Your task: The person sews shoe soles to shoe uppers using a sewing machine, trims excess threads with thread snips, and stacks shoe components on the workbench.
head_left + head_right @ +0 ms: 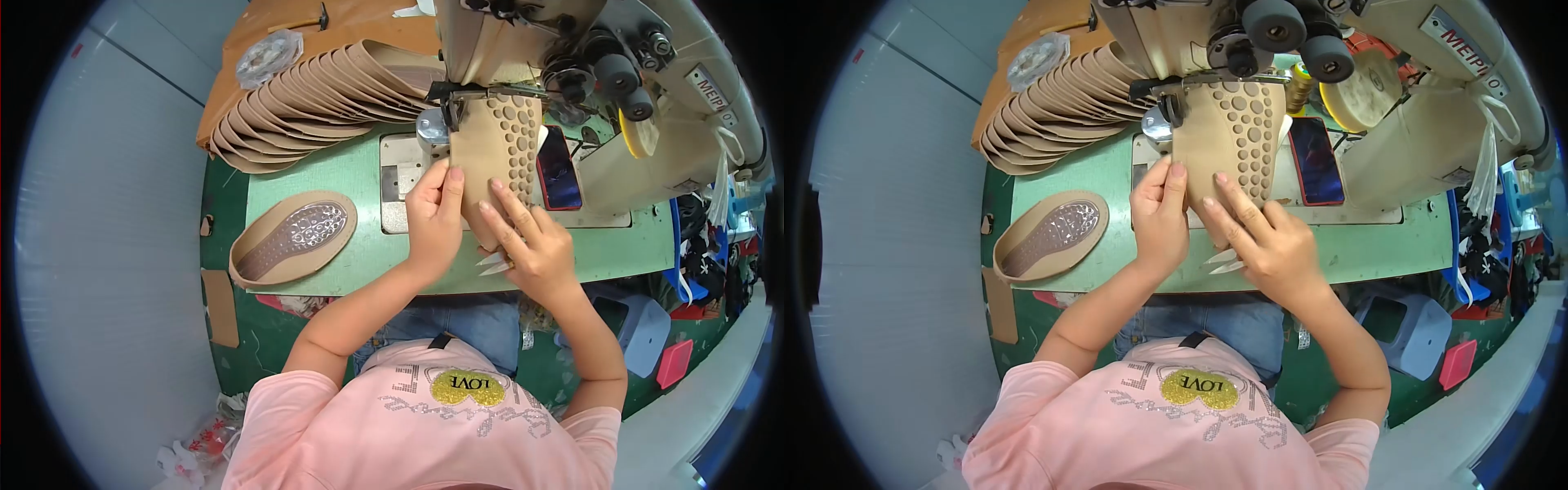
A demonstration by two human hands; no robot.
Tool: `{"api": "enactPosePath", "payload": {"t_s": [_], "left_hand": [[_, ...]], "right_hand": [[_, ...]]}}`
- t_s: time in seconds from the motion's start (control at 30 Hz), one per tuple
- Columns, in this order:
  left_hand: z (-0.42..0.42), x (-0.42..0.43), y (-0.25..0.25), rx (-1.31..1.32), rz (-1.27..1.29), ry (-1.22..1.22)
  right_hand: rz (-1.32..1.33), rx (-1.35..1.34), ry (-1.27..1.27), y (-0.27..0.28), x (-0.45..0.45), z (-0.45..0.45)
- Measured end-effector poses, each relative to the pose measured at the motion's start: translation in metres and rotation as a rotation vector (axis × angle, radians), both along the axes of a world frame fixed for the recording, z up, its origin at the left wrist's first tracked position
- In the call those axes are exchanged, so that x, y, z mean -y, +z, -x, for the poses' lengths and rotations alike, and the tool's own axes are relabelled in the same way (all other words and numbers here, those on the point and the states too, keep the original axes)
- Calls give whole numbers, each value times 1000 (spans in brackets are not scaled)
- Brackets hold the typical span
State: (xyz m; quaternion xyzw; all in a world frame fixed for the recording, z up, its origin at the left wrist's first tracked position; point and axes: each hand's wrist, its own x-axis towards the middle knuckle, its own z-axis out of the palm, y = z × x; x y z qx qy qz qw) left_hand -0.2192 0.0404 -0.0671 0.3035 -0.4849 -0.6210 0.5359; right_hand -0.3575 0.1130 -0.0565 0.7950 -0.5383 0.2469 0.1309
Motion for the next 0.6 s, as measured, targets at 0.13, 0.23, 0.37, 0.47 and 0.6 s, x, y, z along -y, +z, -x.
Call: {"api": "enactPosePath", "payload": {"t_s": [0.13, 0.23, 0.37, 0.47, 0.6], "left_hand": [[0, 7, -1, 24, -19, 11], [-18, 7, -9, 166, 3, -83], [-21, 3, -1, 143, -15, -111], [-19, 5, -1, 161, -10, -102], [-15, 14, 0, 166, 14, -76]], "right_hand": [[-54, -49, 10, 16, 2, 2], [3, -85, 86, 13, -3, -2], [29, -99, 129, 10, 4, 3], [30, -92, 133, 11, 7, 5], [36, -69, 114, 18, 15, 3]]}}
